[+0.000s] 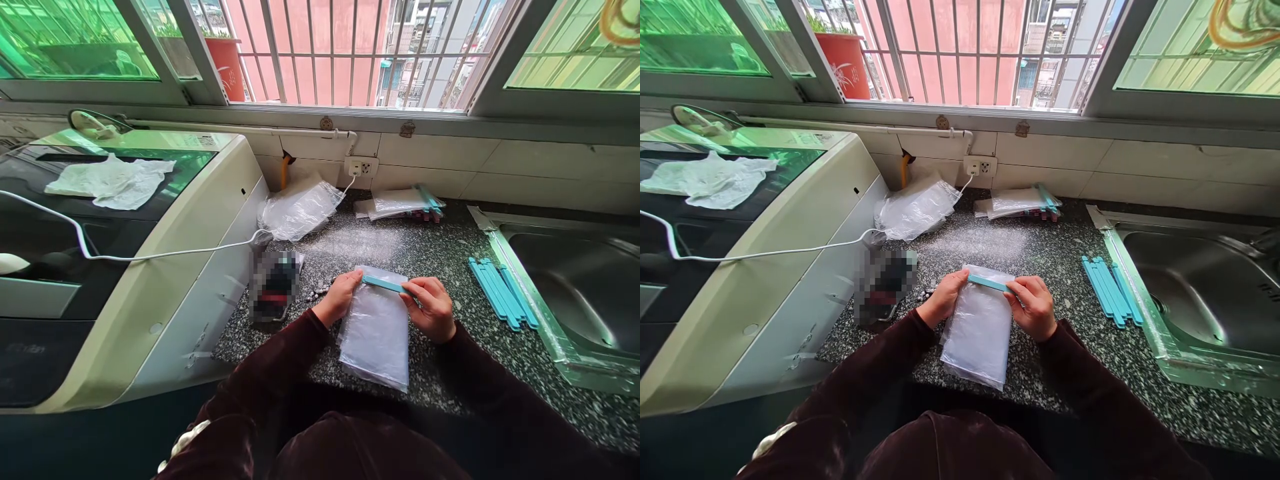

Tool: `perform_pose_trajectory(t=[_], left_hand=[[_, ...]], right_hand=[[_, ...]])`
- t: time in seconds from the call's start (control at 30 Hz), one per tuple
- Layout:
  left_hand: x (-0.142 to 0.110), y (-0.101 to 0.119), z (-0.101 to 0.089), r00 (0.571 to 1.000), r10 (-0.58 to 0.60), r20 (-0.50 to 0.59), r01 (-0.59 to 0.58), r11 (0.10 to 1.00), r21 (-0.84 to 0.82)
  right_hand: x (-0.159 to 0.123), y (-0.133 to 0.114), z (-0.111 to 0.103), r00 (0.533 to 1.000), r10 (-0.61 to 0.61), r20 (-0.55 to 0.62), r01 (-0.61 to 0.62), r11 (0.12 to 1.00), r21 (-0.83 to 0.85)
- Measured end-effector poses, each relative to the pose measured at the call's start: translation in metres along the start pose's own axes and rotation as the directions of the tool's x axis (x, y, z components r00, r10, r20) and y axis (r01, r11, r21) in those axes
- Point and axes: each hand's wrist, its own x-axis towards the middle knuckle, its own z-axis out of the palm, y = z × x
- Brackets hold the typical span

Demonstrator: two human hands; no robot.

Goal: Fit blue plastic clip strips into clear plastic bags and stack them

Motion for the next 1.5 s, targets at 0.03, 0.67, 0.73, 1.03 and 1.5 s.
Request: perform_pose_trajectory(t=[0.03,0.67,0.73,1.03,1.5], left_hand=[[0.000,0.000,0.000,1.000,0.000,0.001,0.000,1.000,-0.005],[0.002,0.003,0.000,0.997,0.077,-0.029,-0.070,0.977,0.201],[0.003,0.002,-0.002,0.996,0.083,-0.027,-0.075,0.974,0.215],[0.005,-0.002,-0.004,0.997,0.066,-0.026,-0.059,0.977,0.206],[0.005,0.000,-0.005,0.997,0.067,-0.037,-0.058,0.975,0.216]], right_hand=[[0.000,0.000,0.000,1.000,-0.011,-0.003,0.011,1.000,-0.007],[0.002,-0.001,0.002,1.000,0.022,-0.004,-0.022,0.999,0.041],[0.001,-0.001,0.002,0.999,0.030,-0.012,-0.029,0.998,0.064],[0.004,-0.003,-0.002,0.997,0.032,-0.067,-0.026,0.995,0.095],[0.006,0.000,-0.009,0.991,0.068,-0.114,-0.056,0.993,0.101]])
